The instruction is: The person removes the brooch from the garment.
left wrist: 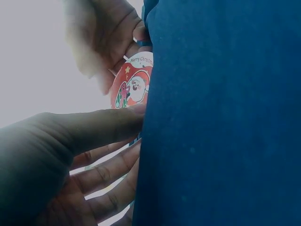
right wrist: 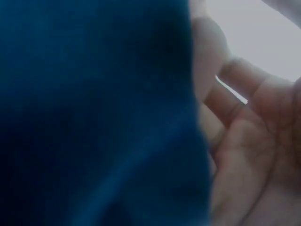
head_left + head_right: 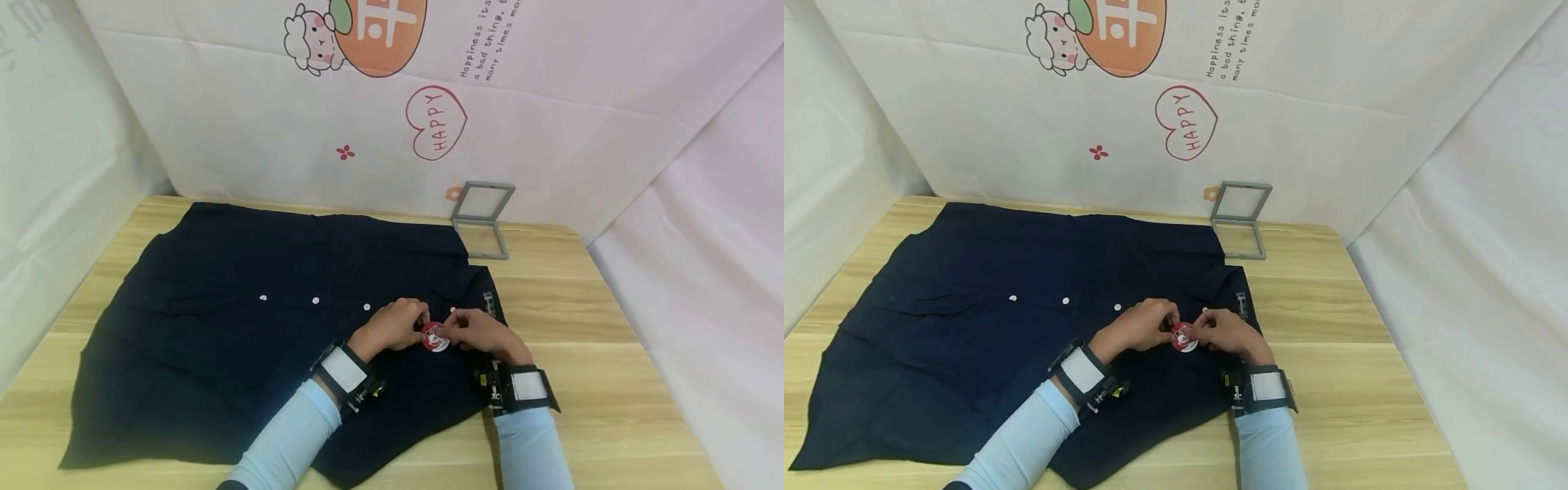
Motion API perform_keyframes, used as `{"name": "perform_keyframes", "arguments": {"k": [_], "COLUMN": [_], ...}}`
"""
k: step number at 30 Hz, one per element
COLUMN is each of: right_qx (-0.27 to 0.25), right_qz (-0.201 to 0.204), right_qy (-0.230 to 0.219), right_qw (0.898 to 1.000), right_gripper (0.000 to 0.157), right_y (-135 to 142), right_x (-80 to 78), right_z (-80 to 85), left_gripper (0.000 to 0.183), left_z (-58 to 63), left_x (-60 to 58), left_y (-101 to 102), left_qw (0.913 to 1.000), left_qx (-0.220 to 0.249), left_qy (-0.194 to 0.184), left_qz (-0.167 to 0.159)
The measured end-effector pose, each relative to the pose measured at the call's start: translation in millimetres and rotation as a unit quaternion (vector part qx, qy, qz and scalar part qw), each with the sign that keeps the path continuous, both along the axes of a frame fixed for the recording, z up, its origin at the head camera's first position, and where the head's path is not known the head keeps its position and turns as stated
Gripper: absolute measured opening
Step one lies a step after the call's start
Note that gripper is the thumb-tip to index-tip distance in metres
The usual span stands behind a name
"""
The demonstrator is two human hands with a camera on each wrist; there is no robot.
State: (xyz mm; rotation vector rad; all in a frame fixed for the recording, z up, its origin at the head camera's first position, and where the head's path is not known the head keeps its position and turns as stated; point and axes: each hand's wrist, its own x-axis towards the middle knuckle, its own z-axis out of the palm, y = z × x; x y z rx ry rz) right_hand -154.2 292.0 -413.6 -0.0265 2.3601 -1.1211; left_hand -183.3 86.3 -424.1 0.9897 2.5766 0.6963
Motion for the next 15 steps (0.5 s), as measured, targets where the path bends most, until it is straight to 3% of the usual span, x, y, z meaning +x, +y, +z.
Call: {"name": "perform_keyframes", "arguments": {"k": [3,7,15], "right_qx": [0.002,0.008,0.014], "right_qz": [0.046,0.07,0.056], "right_qy": [0.016,0.037,0.051], "right_qw": [0.999,0.997,0.997], "right_gripper": [0.021,0.02,0.016], "right_y": [0.1,0.1,-0.3], "right_x": [-0.4,-1.0,1.6], "right_z": [-0.9,-1.2,-0.5], "left_gripper": [0.017,0.017,0.017], "left_z": [-1.1,-1.1,-1.3], "left_x": [0.0,-0.2,-0.1], "left_y": [-1.1,-1.6,-1.5], "left_qw": [1.0,0.9999,1.0], "left_qx": [0.002,0.006,0.004], "left_qy": [0.002,0.008,0.006], "left_qz": [-0.001,-0.007,-0.006]}}
